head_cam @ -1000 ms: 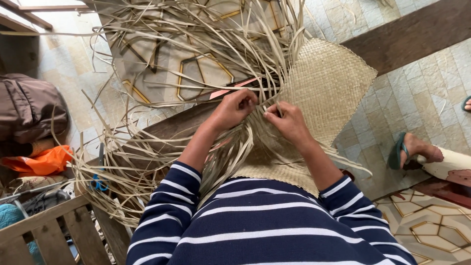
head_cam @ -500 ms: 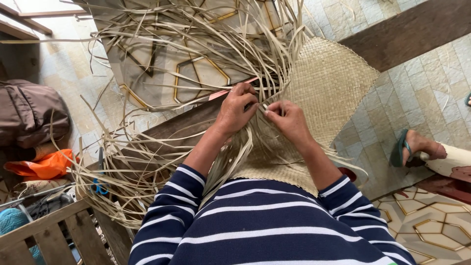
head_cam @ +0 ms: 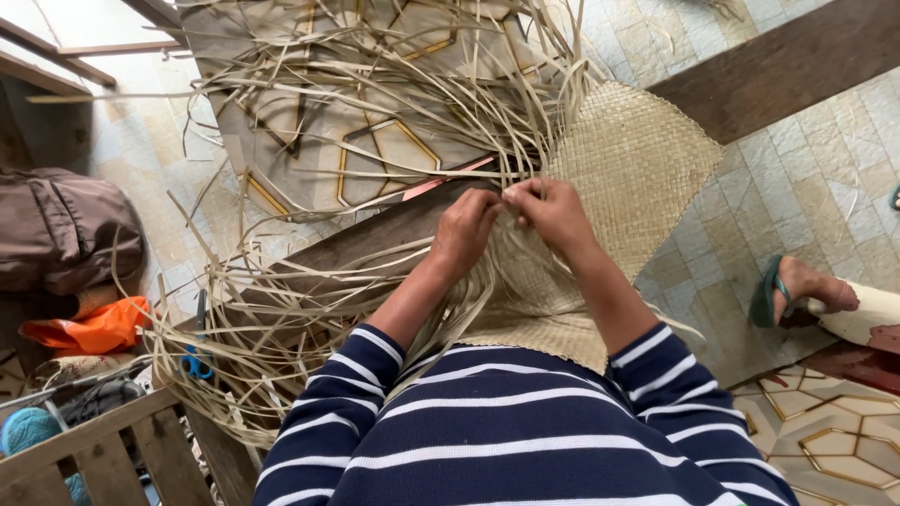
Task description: The person weaves a mat by hand using dried palm leaves, interlacing individual strands into the existing woven edge.
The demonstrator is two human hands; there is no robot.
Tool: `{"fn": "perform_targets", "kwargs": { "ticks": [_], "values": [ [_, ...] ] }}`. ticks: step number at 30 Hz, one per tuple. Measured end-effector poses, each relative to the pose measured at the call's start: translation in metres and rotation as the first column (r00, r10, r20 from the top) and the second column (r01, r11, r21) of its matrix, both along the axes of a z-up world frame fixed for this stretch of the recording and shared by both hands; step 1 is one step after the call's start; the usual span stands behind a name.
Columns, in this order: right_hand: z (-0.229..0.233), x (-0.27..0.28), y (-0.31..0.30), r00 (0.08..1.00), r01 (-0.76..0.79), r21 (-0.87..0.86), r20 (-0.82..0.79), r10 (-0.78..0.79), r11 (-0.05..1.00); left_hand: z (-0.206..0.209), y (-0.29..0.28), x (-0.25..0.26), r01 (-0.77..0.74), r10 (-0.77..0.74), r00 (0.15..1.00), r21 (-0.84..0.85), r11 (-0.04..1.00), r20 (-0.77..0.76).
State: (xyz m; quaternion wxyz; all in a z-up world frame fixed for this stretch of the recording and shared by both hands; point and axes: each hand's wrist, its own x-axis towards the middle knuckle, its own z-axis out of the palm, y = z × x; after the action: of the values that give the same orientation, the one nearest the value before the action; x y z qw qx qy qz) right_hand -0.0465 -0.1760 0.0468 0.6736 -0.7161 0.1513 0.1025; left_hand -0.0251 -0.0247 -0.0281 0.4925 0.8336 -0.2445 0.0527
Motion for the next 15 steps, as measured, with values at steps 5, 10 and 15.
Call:
{"fn": "perform_targets", "kwargs": {
  "ticks": [5,10,15],
  "values": [
    [0.036,0.015,-0.008,0.998,0.045,0.166,-0.039,-0.039,0.985,0.011,-0.001,0.000,-0.052,0.055,0.996,0.052,0.997,-0.074],
    [0.070,0.036,-0.024,0.951,0.017,0.258,0.294,-0.095,0.966,0.029,-0.001,-0.001,-0.078,0.102,0.967,0.112,0.991,-0.232],
    [0.001,0.035,-0.021,0.890,-0.415,-0.635,-0.133,0.437,0.651,0.048,-0.002,-0.007,-0.090,0.102,0.958,0.058,0.994,-0.267]
  ]
}}
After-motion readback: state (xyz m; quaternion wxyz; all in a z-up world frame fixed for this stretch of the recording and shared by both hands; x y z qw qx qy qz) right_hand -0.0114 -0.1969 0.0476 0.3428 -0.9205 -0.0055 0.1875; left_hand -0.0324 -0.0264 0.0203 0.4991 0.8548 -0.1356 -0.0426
